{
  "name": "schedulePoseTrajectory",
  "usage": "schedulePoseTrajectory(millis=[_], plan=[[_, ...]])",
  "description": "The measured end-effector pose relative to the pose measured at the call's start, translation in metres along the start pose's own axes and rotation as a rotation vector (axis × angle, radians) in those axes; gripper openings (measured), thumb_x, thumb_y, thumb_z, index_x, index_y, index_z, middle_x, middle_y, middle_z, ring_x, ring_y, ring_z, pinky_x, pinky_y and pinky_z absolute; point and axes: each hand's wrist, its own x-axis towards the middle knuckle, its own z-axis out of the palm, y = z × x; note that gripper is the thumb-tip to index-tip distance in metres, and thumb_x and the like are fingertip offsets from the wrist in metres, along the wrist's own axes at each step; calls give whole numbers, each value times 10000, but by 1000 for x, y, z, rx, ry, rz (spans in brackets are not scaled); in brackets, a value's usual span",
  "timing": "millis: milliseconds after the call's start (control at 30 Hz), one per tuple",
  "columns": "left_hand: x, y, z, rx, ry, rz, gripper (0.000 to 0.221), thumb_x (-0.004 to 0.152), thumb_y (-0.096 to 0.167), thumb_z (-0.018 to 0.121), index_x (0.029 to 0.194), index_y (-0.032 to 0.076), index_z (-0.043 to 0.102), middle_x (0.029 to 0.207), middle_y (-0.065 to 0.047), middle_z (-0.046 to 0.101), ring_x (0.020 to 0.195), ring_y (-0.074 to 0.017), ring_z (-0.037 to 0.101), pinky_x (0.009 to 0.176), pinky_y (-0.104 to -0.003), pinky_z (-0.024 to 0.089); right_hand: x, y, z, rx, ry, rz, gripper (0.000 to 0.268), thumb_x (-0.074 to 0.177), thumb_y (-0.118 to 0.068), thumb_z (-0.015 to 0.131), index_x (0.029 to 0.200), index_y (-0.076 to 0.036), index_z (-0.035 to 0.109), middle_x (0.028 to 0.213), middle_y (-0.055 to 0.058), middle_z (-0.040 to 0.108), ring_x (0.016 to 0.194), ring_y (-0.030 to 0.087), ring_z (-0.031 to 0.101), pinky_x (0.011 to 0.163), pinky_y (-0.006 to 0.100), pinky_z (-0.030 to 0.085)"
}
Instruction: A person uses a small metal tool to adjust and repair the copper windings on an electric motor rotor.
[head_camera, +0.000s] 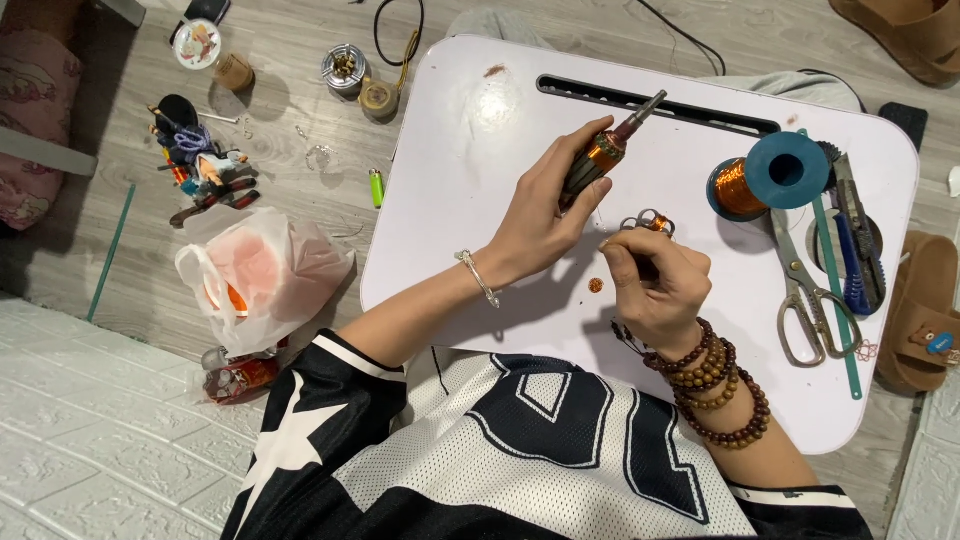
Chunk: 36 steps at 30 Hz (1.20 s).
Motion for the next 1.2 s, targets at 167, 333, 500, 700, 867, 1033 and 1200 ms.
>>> schedulePoseTrajectory(millis=[167, 333, 500, 700, 867, 1033, 1200], plan=[[0, -2, -3, -2, 29, 3, 464, 1042, 181, 609, 1475, 126, 450, 1274, -161, 615, 1205, -314, 636, 993, -476, 543, 0, 2, -2, 4, 4, 2, 131, 936, 63, 641, 815, 40, 687, 454, 46, 480, 364, 76, 330, 328, 216, 261], [0, -1, -5, -10, 43, 3, 465, 1035, 168, 629, 1462, 131, 447, 1254, -165, 615, 1209, -329, 631, 989, -487, 544, -4, 5, -6, 25, 0, 6, 126, 941, 55, 644, 822, 50, 684, 449, 46, 480, 365, 75, 337, 332, 219, 253], [3, -2, -7, -82, 41, -38, 493, 1015, 142, 654, 1457, 162, 438, 1224, -169, 642, 1140, -321, 668, 905, -460, 588, -3, 7, -9, 47, 36, 25, 135, 949, 42, 637, 823, 45, 686, 515, 82, 564, 371, 71, 361, 333, 224, 269], [5, -1, -8, -109, 46, -33, 473, 1035, 133, 631, 1474, 178, 462, 1255, -155, 644, 1178, -279, 651, 963, -438, 588, 1, 2, -13, 32, 52, 64, 155, 977, 27, 626, 828, 38, 668, 555, 96, 596, 417, 49, 361, 356, 222, 275], [5, -7, -9, -165, 41, -38, 484, 1042, 180, 633, 1491, 177, 453, 1276, -133, 635, 1185, -235, 629, 1012, -435, 569, -6, 19, -20, 13, 86, 137, 166, 991, -8, 620, 842, 43, 675, 543, 117, 582, 402, 85, 400, 365, 224, 303], [2, -12, -9, -190, 29, -45, 492, 1046, 215, 628, 1501, 174, 448, 1300, -125, 619, 1210, -218, 603, 1044, -434, 551, -6, 23, -26, -2, 106, 181, 171, 999, 13, 615, 843, 53, 670, 525, 85, 547, 421, 63, 404, 381, 212, 289], [3, -6, -13, -338, -53, -69, 487, 1101, 323, 343, 1557, 154, 352, 1147, -99, 570, 761, -106, 499, 617, -275, 512, -9, 29, -29, 6, 148, 241, 160, 1008, 21, 601, 873, 74, 667, 535, 83, 502, 452, 91, 419, 423, 229, 321]])
